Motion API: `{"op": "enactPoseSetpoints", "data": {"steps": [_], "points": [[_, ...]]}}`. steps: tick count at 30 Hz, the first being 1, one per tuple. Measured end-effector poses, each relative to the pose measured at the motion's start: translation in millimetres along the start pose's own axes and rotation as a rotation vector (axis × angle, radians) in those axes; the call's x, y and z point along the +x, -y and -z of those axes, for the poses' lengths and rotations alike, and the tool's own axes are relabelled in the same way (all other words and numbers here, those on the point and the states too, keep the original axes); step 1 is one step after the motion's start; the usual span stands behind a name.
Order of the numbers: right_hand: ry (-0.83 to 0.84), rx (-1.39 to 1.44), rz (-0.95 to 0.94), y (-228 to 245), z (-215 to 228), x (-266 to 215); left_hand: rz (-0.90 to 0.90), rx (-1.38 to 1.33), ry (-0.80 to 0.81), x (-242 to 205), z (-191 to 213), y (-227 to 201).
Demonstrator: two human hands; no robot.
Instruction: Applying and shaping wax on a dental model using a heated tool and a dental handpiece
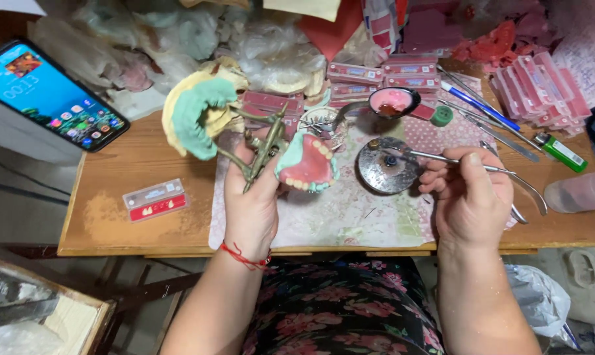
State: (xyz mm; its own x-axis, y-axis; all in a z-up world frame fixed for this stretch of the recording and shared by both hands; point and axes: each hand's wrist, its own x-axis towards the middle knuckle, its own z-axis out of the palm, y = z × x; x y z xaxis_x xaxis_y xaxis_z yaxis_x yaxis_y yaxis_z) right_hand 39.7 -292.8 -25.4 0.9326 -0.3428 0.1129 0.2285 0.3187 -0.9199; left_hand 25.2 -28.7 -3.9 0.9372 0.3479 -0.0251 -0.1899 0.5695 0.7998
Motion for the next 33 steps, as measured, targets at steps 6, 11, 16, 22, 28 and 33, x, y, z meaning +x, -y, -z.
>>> {"op": "enactPoseSetpoints", "data": {"steps": [6,11,16,22,28,33], "points": [[-0.034,0.063,-0.066,-4.9,8.6,5.3,-0.093,0.233,0.021,-3.0,4.1,8.5],[-0.102,0.123,-0.047,8.5,6.6,16.8,-0.063,0.25,0.046,-3.6,10.7,12.7],[0.064,0.029,-0.067,26.1,-11.1,28.4,-0.081,0.309,0.063,-3.1,14.7,14.0],[0.109,-0.049,-0.047,18.9,-15.0,32.3,-0.056,0.282,0.064,-3.7,17.8,15.3],[0.1,-0.096,-0.017,18.9,-18.3,30.7,-0.031,0.247,0.025,-5.7,11.5,8.2],[0.07,0.005,0.034,18.6,-18.8,19.6,-0.083,0.247,0.049,-6.3,16.5,10.8]]}}
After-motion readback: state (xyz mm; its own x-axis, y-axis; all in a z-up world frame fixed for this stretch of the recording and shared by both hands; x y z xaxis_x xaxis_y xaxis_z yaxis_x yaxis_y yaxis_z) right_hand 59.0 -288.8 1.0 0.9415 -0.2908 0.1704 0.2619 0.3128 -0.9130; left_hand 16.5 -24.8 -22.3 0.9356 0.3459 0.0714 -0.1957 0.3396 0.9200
